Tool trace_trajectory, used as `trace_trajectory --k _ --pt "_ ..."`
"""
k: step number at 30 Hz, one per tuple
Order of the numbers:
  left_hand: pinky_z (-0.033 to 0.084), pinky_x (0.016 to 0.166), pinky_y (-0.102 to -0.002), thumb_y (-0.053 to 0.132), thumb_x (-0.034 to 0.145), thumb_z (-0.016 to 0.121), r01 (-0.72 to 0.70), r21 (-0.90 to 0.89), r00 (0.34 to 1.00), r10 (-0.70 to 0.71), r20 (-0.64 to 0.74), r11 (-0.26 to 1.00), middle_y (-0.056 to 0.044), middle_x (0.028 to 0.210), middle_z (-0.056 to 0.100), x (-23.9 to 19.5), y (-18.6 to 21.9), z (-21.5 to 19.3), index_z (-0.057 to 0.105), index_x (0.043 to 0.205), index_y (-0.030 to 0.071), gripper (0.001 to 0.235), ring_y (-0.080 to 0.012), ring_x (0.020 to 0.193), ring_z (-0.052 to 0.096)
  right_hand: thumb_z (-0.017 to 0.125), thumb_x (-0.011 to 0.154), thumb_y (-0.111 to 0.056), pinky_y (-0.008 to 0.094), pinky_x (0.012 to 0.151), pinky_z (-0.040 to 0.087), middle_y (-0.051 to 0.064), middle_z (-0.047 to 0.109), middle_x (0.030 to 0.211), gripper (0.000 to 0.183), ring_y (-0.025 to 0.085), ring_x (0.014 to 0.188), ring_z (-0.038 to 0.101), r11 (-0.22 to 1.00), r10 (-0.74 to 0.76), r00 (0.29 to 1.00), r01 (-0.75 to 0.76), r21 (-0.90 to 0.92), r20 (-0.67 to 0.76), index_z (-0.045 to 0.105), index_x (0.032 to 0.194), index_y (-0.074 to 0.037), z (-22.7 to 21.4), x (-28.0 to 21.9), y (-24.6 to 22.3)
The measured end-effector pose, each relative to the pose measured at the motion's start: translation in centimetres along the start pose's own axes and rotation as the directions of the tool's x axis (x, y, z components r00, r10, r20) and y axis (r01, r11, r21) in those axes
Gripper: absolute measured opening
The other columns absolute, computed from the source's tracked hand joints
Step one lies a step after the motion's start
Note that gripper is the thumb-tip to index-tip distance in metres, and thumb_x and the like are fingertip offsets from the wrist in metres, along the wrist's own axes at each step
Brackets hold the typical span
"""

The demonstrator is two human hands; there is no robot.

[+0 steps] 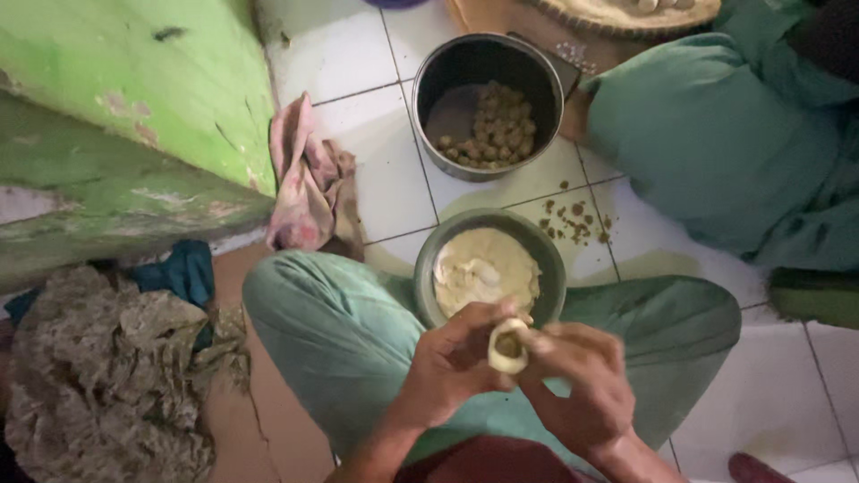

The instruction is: The person sits on the floor and repeatedly takes small portions of dough from a bowl, flattens them into discs, fills them with a brown mixture from a pot, and seals them into balls. The finished dumplings are placed into a woven tray nearby.

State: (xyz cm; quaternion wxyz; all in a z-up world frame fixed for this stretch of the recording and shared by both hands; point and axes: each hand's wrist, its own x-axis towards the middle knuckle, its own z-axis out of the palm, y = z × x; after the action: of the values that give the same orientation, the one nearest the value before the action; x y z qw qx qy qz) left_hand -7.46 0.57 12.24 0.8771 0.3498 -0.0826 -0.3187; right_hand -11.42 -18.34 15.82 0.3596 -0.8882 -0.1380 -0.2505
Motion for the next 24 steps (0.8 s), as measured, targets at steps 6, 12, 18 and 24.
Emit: trace_trajectory --k 6,12,18,24 --pt "0.059 0.107 -0.037 -0.006 0.098 0.071 -0.143 0.21 0.987 0.122 0.108 0.967 -0.016 0.146 0.061 -0.5 1.9 -0.8 0.073 0.125 -0.001 0.027 -0.0241 0.127 0.065 0.088 0.073 -0.005 0.029 0.074 0.057 0.009 0.065 0.107 0.039 0.02 0.091 0.066 0.809 0.332 0.934 -0.352 0.471 0.129 0.069 0.107 -0.002 -0.5 -1.5 -0.3" --pt "0.058 0.105 -0.04 0.001 0.094 0.073 -0.381 0.409 0.881 0.459 -0.111 0.829 -0.018 0.126 0.066 -1.9 1.8 3.3 0.07 0.114 0.003 0.02 -0.0274 0.127 0.066 0.069 0.097 0.007 0.036 0.088 0.06 0.017 0.063 0.116 0.014 0.023 0.102 0.067 0.23 0.577 0.765 -0.487 0.843 0.285 0.067 0.11 0.005 1.3 -2.5 -1.6" --pt "0.055 0.099 -0.035 0.016 0.098 0.069 -0.193 -0.046 0.965 0.181 -0.189 0.98 -0.022 0.156 0.056 -1.7 0.7 4.5 0.057 0.151 0.003 0.055 -0.0207 0.12 0.064 0.073 0.085 -0.002 0.035 0.099 0.052 0.015 0.059 0.126 0.049 0.024 0.116 0.061 0.557 0.439 0.877 -0.436 0.707 0.195 0.06 0.131 0.006 0.7 -0.3 -3.8" --pt "0.059 0.099 -0.039 0.004 0.098 0.067 -0.09 -0.04 0.932 0.069 -0.356 0.995 -0.026 0.129 0.065 -1.1 1.0 3.9 0.062 0.129 0.001 0.032 -0.024 0.113 0.07 0.079 0.082 -0.002 0.029 0.082 0.054 0.01 0.063 0.109 0.035 0.017 0.1 0.064 0.941 0.235 0.972 -0.224 0.254 -0.012 0.07 0.116 0.002 0.2 0.4 -3.0"
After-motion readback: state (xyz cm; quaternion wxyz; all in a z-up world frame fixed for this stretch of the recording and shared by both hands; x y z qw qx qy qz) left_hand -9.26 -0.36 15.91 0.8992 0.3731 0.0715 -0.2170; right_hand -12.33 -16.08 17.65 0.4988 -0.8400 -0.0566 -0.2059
